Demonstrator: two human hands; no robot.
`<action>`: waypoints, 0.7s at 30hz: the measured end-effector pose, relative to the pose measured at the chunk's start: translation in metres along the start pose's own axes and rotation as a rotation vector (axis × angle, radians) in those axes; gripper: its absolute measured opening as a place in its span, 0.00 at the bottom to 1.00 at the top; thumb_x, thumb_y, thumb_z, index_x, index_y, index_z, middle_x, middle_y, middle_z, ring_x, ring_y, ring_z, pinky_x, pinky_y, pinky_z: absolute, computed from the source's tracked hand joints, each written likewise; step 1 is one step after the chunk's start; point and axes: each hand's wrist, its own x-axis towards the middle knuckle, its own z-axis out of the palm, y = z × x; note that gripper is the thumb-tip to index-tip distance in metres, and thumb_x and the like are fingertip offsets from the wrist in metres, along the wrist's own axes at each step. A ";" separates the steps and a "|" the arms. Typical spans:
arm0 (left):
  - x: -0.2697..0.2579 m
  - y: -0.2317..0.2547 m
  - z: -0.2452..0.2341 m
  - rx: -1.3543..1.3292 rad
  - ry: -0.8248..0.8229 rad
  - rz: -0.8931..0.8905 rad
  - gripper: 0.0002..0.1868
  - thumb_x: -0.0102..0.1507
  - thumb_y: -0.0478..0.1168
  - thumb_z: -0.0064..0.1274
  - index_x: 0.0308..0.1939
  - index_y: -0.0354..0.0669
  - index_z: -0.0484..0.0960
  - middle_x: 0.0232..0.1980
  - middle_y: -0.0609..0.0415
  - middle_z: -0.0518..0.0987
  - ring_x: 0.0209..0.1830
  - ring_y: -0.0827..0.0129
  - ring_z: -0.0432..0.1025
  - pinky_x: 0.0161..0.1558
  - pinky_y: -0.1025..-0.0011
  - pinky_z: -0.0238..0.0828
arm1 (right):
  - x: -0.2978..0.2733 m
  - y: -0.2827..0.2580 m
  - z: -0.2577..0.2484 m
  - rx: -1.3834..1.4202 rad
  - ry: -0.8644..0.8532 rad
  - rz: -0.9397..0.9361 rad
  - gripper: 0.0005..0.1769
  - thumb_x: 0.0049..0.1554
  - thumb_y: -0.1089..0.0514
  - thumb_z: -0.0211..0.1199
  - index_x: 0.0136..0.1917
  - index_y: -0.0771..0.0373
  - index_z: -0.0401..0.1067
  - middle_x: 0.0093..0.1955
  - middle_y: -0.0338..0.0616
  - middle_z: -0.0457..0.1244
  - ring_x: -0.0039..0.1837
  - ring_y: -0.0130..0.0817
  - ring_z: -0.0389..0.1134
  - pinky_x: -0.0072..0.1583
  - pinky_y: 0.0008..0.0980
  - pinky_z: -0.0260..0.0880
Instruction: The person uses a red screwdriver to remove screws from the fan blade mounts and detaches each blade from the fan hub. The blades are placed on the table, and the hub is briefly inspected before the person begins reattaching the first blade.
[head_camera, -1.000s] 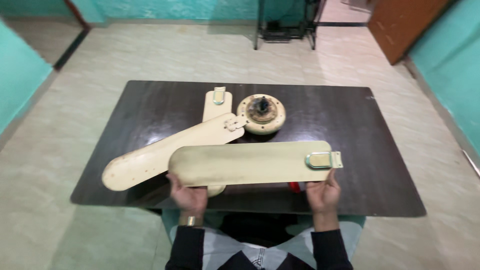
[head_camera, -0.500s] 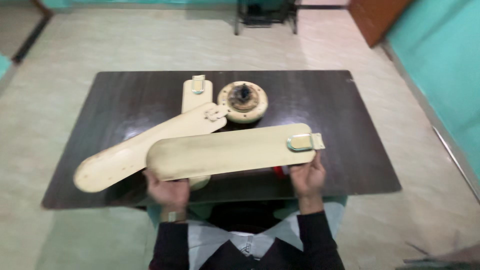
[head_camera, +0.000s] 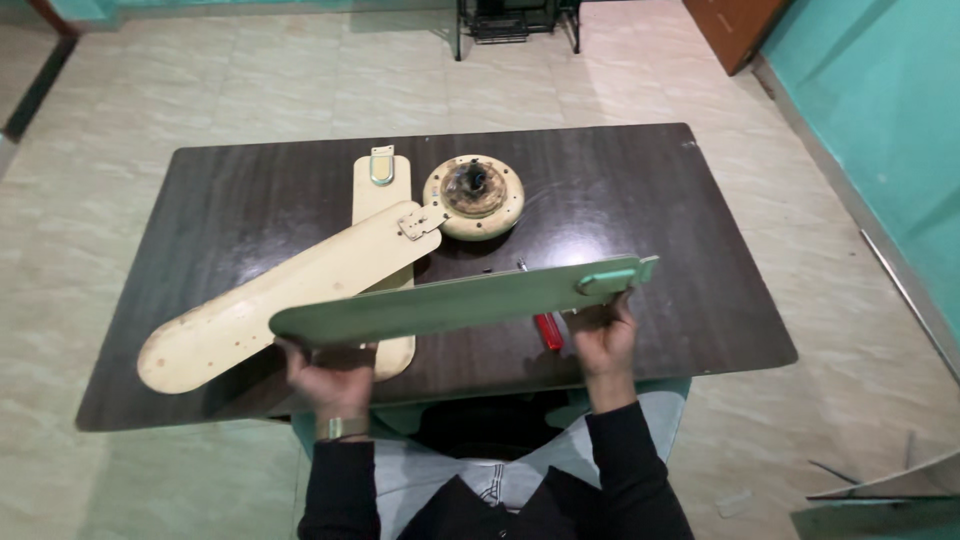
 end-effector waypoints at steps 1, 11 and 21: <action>0.002 -0.001 -0.005 0.024 0.005 -0.019 0.35 0.65 0.72 0.50 0.61 0.50 0.77 0.57 0.54 0.81 0.60 0.59 0.70 0.62 0.51 0.61 | 0.002 -0.001 -0.004 0.006 -0.016 -0.003 0.18 0.66 0.48 0.51 0.60 0.60 0.74 0.61 0.47 0.69 0.65 0.46 0.68 0.72 0.59 0.59; -0.001 -0.013 -0.002 -0.199 -0.385 0.038 0.42 0.68 0.61 0.27 0.79 0.38 0.57 0.79 0.32 0.61 0.80 0.38 0.56 0.80 0.43 0.47 | 0.004 0.010 0.007 -0.028 -0.532 0.010 0.20 0.76 0.42 0.49 0.60 0.60 0.70 0.55 0.46 0.64 0.64 0.38 0.62 0.79 0.41 0.54; -0.022 -0.006 0.039 -0.356 -0.603 0.036 0.43 0.71 0.58 0.27 0.83 0.35 0.46 0.85 0.32 0.45 0.85 0.39 0.42 0.82 0.45 0.36 | 0.003 0.025 0.054 -0.324 -0.510 -0.081 0.32 0.65 0.33 0.50 0.79 0.42 0.63 0.89 0.35 0.46 0.91 0.37 0.39 0.90 0.55 0.29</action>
